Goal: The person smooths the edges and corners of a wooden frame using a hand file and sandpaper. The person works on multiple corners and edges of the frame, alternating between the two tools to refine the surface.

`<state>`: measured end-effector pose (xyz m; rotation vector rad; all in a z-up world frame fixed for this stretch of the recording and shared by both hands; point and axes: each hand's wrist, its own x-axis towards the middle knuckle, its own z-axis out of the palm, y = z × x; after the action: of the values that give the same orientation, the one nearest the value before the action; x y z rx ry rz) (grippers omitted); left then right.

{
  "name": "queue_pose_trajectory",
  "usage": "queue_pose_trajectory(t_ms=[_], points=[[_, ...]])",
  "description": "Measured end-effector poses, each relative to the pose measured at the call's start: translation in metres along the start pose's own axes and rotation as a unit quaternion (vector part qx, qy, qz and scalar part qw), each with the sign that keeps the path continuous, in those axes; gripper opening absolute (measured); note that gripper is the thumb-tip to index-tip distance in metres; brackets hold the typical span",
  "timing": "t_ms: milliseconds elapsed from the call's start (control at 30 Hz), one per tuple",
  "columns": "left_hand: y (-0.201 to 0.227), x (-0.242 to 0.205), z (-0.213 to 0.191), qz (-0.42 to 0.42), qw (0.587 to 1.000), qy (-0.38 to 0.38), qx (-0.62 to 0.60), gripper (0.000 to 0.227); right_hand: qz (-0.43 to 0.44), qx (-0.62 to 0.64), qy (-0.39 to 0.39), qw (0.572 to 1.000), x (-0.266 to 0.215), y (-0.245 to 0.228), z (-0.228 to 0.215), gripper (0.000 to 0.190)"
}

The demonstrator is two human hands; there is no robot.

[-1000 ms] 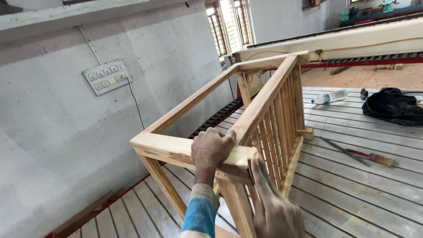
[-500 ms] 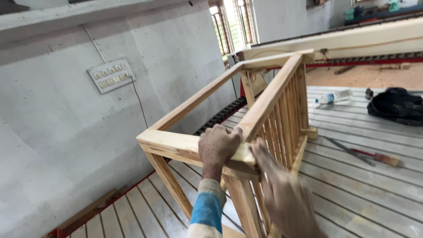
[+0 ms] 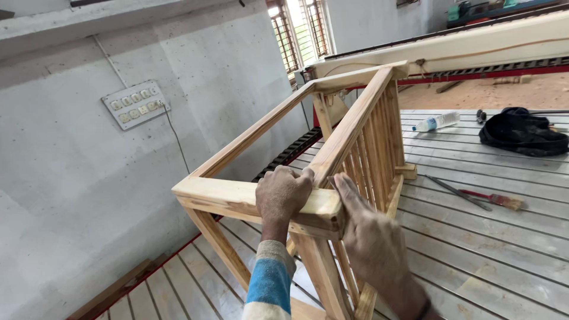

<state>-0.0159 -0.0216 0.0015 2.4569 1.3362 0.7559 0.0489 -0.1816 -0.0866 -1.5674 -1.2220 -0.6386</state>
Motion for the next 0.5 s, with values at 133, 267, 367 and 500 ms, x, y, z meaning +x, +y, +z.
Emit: queue_pose_trajectory(t_ms=[133, 267, 367, 500], points=[[0.004, 0.004, -0.006, 0.009, 1.000, 0.011, -0.007, 0.046, 0.280, -0.084, -0.240, 0.926, -0.014, -0.020, 0.002, 0.059], [0.001, -0.002, 0.001, 0.004, 1.000, 0.006, 0.002, 0.047, 0.155, 0.002, -0.075, 0.985, 0.004, -0.008, 0.006, 0.066], [0.006, 0.001, -0.003, -0.013, 1.000, 0.003, -0.012, 0.044, 0.169, -0.031, -0.082, 0.982, -0.018, -0.026, 0.003, 0.070], [0.004, 0.000, -0.003, -0.012, 1.000, -0.016, -0.007, 0.045, 0.159, -0.023, -0.058, 0.985, -0.006, -0.006, 0.020, 0.061]])
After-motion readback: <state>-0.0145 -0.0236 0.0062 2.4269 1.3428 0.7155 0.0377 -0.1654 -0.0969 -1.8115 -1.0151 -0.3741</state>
